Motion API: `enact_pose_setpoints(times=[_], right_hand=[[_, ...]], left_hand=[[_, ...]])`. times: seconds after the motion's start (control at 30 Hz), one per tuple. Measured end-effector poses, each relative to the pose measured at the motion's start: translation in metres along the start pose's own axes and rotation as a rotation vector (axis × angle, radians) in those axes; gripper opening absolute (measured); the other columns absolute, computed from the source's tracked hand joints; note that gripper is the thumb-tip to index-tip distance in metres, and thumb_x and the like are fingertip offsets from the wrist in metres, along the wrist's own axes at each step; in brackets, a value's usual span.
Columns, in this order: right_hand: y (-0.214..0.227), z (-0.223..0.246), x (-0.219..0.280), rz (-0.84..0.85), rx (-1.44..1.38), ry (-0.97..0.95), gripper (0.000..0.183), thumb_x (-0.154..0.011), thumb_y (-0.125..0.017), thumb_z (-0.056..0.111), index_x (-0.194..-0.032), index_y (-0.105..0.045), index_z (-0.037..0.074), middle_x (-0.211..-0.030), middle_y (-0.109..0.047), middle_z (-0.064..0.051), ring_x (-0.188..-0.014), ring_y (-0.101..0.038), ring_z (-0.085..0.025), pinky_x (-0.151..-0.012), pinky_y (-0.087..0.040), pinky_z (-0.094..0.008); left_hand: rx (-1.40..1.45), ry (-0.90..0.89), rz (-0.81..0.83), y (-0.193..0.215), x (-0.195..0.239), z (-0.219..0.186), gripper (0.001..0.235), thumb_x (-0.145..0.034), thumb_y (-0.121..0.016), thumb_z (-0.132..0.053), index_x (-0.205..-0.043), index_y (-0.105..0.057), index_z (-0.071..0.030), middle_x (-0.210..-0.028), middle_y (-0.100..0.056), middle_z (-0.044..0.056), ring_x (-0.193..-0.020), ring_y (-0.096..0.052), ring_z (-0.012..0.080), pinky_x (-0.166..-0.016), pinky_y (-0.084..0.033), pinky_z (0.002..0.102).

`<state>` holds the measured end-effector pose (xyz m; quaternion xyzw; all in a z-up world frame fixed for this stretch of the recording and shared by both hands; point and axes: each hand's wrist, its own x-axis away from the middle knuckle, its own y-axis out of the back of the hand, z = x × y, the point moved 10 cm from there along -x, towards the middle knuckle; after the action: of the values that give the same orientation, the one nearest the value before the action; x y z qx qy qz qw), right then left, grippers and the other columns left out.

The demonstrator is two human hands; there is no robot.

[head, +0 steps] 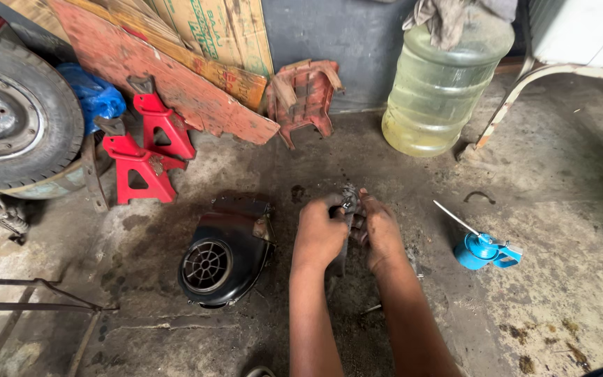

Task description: The person cleans a black mechanical housing with a circular vent using a rag and a blue oil can. They wipe the exterior and interior surfaces, spray lubricant onto the rag, and continue scrubbing the vent area and edges of the housing.

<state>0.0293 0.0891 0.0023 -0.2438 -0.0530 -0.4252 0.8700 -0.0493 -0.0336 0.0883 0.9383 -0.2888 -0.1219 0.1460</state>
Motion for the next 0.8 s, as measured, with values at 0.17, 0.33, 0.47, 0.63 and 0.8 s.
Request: enact_pose_setpoints(times=[0.17, 0.33, 0.47, 0.63, 0.8], right_hand=[[0.024, -0.008, -0.018, -0.004, 0.01, 0.088, 0.017, -0.094, -0.069, 0.024, -0.095, -0.07, 0.007, -0.077, -0.065, -0.002, -0.068, -0.058, -0.014, -0.059, -0.044, -0.029], [0.043, -0.014, -0.042, 0.051, -0.152, 0.085, 0.019, -0.098, -0.061, 0.016, -0.104, -0.069, 0.0, -0.081, -0.063, -0.006, -0.07, -0.057, -0.016, -0.065, -0.051, -0.034], [0.054, -0.01, -0.044, 0.053, -0.24, 0.103, 0.016, -0.097, -0.058, 0.011, -0.106, -0.063, -0.002, -0.083, -0.062, -0.009, -0.073, -0.056, -0.017, -0.066, -0.052, -0.036], [0.052, -0.008, -0.044, 0.06, -0.313, 0.111, 0.017, -0.096, -0.058, 0.011, -0.107, -0.062, -0.003, -0.082, -0.061, -0.009, -0.072, -0.055, -0.018, -0.066, -0.051, -0.036], [0.05, 0.0, -0.039, 0.06, -0.328, 0.12, 0.016, -0.095, -0.058, 0.009, -0.106, -0.061, -0.003, -0.081, -0.06, -0.009, -0.071, -0.053, -0.017, -0.064, -0.049, -0.036]], left_hand=[[-0.039, 0.053, 0.031, -0.007, -0.002, 0.001, 0.021, -0.084, -0.062, 0.0, -0.102, -0.072, 0.0, -0.096, -0.073, 0.024, -0.089, -0.073, 0.0354, -0.08, -0.054, 0.041], [0.015, 0.083, 0.058, -0.015, -0.007, 0.026, 0.024, -0.084, -0.071, -0.004, -0.109, -0.07, 0.0, -0.099, -0.076, 0.019, -0.092, -0.075, 0.0284, -0.083, -0.054, 0.038], [0.112, 0.037, 0.084, -0.021, -0.012, 0.041, 0.032, -0.084, -0.074, -0.006, -0.115, -0.069, 0.001, -0.101, -0.077, 0.015, -0.093, -0.074, 0.0211, -0.084, -0.055, 0.035], [0.2, 0.119, 0.187, -0.032, -0.011, 0.06, 0.025, -0.09, -0.073, -0.01, -0.112, -0.076, 0.002, -0.094, -0.076, 0.019, -0.081, -0.064, 0.0194, -0.075, -0.053, 0.034], [0.064, 0.11, 0.161, -0.028, -0.009, 0.059, 0.024, -0.089, -0.076, -0.018, -0.105, -0.077, -0.001, -0.09, -0.079, 0.013, -0.079, -0.072, 0.0187, -0.075, -0.054, 0.033]])
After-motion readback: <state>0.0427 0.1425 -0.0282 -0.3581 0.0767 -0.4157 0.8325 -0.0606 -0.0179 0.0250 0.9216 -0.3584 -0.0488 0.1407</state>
